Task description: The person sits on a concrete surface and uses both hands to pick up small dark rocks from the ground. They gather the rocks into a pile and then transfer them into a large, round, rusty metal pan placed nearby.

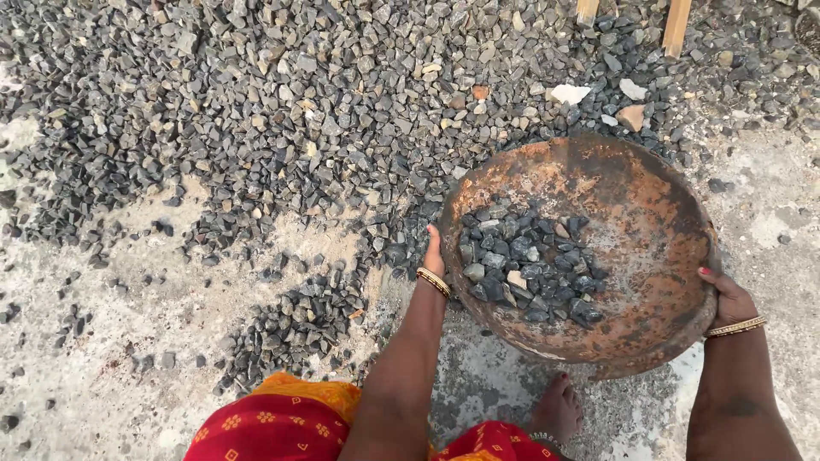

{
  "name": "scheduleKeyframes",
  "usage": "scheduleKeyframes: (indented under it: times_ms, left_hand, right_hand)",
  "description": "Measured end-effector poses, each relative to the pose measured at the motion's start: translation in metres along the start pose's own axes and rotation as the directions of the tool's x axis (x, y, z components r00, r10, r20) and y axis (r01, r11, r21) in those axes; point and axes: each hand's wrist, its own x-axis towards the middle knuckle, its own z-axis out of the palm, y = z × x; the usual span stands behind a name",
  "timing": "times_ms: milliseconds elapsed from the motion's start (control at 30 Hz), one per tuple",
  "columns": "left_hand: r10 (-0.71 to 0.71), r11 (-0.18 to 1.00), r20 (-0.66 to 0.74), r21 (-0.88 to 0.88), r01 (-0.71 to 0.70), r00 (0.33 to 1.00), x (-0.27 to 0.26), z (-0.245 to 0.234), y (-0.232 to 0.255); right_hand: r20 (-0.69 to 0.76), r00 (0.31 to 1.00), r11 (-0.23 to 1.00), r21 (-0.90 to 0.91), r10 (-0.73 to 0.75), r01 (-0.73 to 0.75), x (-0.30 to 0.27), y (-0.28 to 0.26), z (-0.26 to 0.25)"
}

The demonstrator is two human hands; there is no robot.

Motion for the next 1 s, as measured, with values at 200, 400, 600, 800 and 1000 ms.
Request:
scheduleKeyframes:
  times_ms: [200, 400, 600, 800, 1000]
  left_hand:
    - [0.067, 0.988, 0.113, -0.145, -0.051, 0.991, -0.056, 0.010, 0.051]
    - [0.113, 0.982, -0.012, -0.152, -0.114, 0.993, -0.115, 0.039, 0.117]
    - [0.413, 0.909, 0.095, -0.100, -0.404, 0.906, -0.079, 0.002, 0.127]
    - [0.338, 0.938, -0.004, -0.080, -0.337, 0.941, -0.133, 0.041, 0.179]
    - [0.313, 0.941, 0.061, -0.154, -0.301, 0.948, -0.155, 0.071, 0.198]
  right_hand:
    - [0.132, 0.964, 0.972, 0.078, -0.231, 0.222, 0.026, -0.017, -0.044]
    - [0.125, 0.947, 0.955, 0.055, -0.296, 0.291, 0.021, -0.021, -0.023]
    - [0.093, 0.982, 0.986, 0.053, -0.165, 0.160, -0.074, -0.065, 0.117]
    - [-0.063, 0.980, 0.981, 0.016, -0.191, 0.192, -0.086, -0.084, 0.150]
    - [-0.183, 0.973, 0.990, -0.037, -0.143, 0.138, -0.150, -0.118, 0.229]
